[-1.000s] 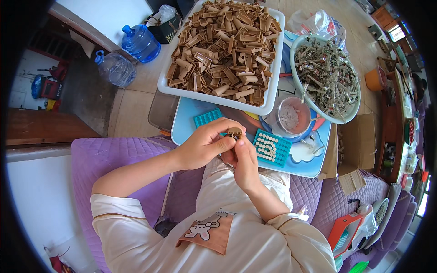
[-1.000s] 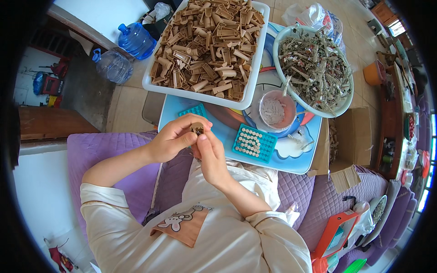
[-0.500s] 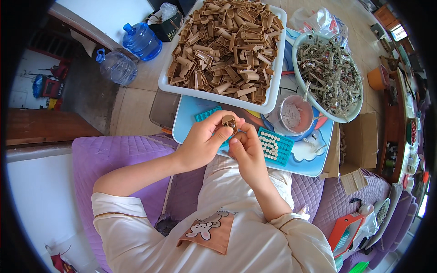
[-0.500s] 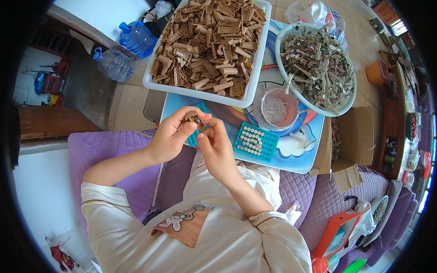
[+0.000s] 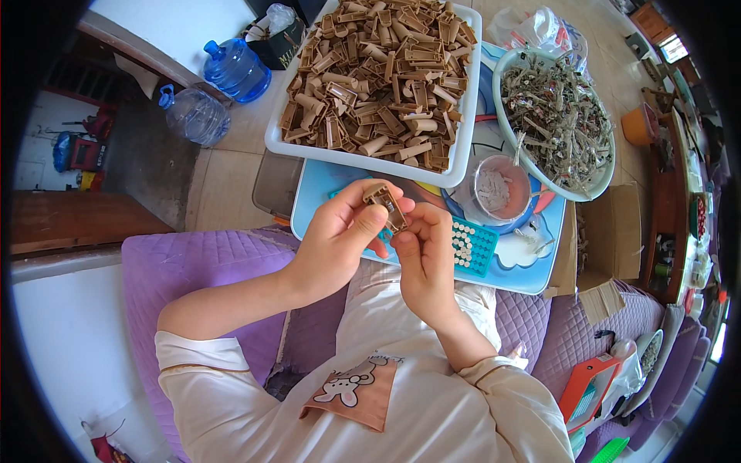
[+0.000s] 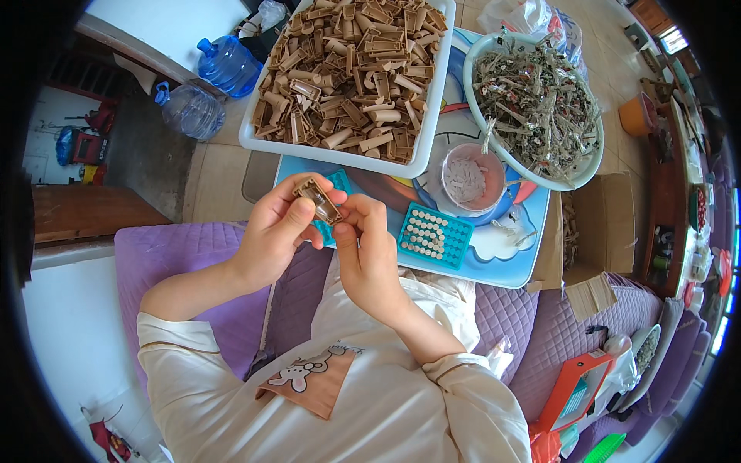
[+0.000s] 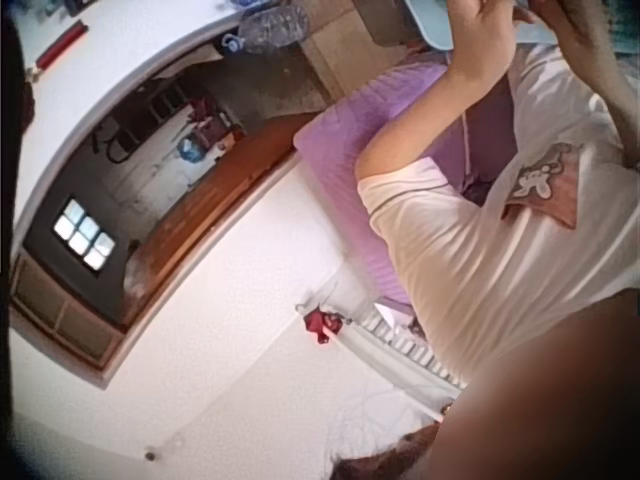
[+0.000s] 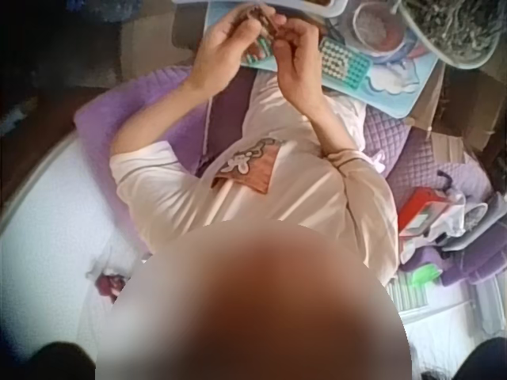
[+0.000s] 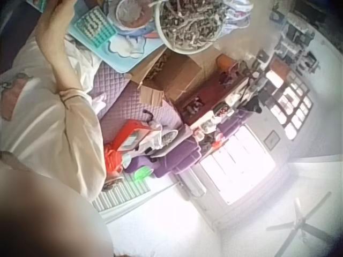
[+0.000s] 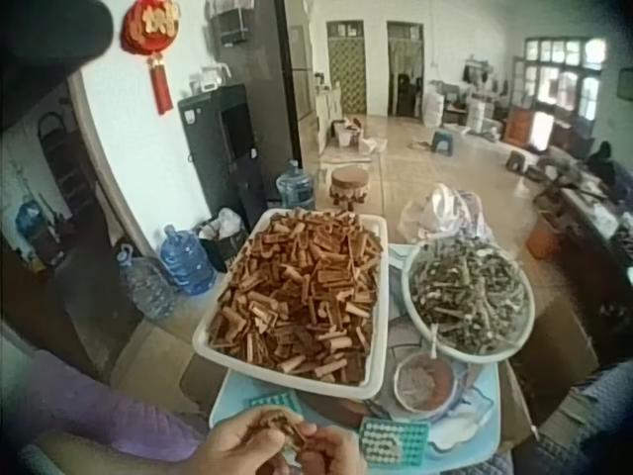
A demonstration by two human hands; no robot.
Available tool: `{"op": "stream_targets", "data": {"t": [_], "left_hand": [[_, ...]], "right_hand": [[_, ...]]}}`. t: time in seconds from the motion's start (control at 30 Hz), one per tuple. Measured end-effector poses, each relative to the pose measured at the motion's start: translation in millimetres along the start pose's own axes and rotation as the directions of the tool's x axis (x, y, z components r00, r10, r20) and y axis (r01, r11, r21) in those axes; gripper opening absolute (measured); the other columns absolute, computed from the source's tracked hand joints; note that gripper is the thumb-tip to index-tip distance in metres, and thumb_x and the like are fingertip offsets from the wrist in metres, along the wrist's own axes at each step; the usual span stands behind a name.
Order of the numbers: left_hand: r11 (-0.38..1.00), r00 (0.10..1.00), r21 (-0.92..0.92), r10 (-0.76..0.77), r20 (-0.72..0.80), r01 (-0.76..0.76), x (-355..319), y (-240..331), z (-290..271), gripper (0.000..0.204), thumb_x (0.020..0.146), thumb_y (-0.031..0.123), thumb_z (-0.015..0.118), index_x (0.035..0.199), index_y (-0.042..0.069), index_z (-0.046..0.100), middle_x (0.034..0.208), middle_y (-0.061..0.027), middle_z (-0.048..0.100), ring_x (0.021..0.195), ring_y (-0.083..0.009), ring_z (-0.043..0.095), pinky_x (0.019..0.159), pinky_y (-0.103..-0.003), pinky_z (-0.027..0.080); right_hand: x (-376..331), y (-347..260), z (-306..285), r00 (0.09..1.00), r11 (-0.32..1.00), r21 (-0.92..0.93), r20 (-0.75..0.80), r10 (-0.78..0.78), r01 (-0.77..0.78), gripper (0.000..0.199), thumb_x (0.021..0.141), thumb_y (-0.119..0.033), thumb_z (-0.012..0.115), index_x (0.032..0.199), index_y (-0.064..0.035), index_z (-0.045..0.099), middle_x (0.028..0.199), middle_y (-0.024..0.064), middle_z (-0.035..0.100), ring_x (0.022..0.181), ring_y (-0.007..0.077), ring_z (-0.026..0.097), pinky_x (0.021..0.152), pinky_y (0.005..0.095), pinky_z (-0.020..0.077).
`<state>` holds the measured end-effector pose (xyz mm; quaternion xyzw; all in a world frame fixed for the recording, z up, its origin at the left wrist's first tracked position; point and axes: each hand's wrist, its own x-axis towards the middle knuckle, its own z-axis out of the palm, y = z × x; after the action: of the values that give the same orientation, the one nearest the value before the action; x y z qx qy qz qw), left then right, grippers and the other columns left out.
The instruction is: The person assembles small electronic devices by inserting miniature circuit components and wiring into plastic casings and closing the casing pieces together by hand.
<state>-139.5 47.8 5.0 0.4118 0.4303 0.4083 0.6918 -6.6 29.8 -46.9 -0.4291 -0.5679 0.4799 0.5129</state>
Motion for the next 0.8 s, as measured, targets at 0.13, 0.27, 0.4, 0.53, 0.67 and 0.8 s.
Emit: {"op": "stream_targets", "data": {"t": [0.13,0.27,0.4,0.53,0.67,0.8], "left_hand": [[0.999,0.999,0.017,0.045,0.012,-0.045,1,0,-3,0.023,0.089,0.021,0.042,0.105,0.006,0.045,0.101,-0.0053,0.054,0.084,-0.0076,0.050,0.062,-0.021,0.044],[1.000,0.999,0.006,0.016,-0.046,-0.015,0,-1,-4,0.022,0.089,0.022,0.043,0.104,0.006,0.046,0.099,-0.0045,0.055,0.082,-0.0065,0.050,0.062,-0.020,0.044],[1.000,0.995,-0.018,-0.016,-0.102,0.014,4,-4,-6,0.026,0.088,0.025,0.045,0.105,0.006,0.046,0.097,-0.0053,0.055,0.083,-0.0087,0.053,0.061,-0.021,0.045],[0.999,0.997,0.045,0.008,-0.076,-0.005,5,-3,-9,0.026,0.088,0.024,0.045,0.105,0.006,0.046,0.097,-0.0051,0.055,0.083,-0.0090,0.054,0.061,-0.021,0.045],[1.000,0.998,0.025,-0.005,-0.067,0.006,2,-2,-6,0.026,0.088,0.024,0.045,0.105,0.005,0.046,0.098,-0.0058,0.055,0.083,-0.0104,0.054,0.062,-0.021,0.045],[0.996,0.998,-0.084,-0.016,-0.055,0.012,0,-2,-3,0.026,0.088,0.024,0.045,0.105,0.005,0.045,0.098,-0.0070,0.054,0.089,-0.0143,0.056,0.065,-0.024,0.049]], "right_hand": [[1,-3,3,0.999,0.994,0.102,0.001,0.041,-0.041,0.022,0.083,0.004,0.044,0.103,-0.0001,0.036,0.076,0.0099,0.053,0.063,0.0135,0.050,0.056,0.0227,0.0397],[2,-1,6,0.996,0.990,0.119,0.042,0.074,-0.078,0.021,0.084,0.004,0.041,0.104,-0.0007,0.035,0.078,0.0087,0.053,0.063,0.0109,0.048,0.054,0.0220,0.0382],[5,1,6,0.984,0.967,0.195,0.095,0.150,-0.166,0.021,0.085,0.003,0.039,0.105,-0.0020,0.035,0.078,0.0066,0.053,0.065,0.0090,0.047,0.057,0.0213,0.0380],[3,1,7,0.979,0.908,0.369,0.045,0.197,-0.200,0.021,0.085,0.003,0.039,0.105,-0.0029,0.035,0.077,0.0049,0.052,0.067,0.0079,0.046,0.060,0.0205,0.0380],[-2,-3,8,0.969,0.871,0.427,0.063,0.238,-0.242,0.024,0.084,0.003,0.039,0.106,-0.0035,0.035,0.077,0.0041,0.051,0.068,0.0071,0.046,0.061,0.0194,0.0379],[-3,-5,14,0.974,0.894,0.395,0.008,0.228,-0.212,0.026,0.083,0.004,0.041,0.107,-0.0036,0.034,0.077,0.0046,0.052,0.066,0.0070,0.047,0.059,0.0192,0.0383]]}}
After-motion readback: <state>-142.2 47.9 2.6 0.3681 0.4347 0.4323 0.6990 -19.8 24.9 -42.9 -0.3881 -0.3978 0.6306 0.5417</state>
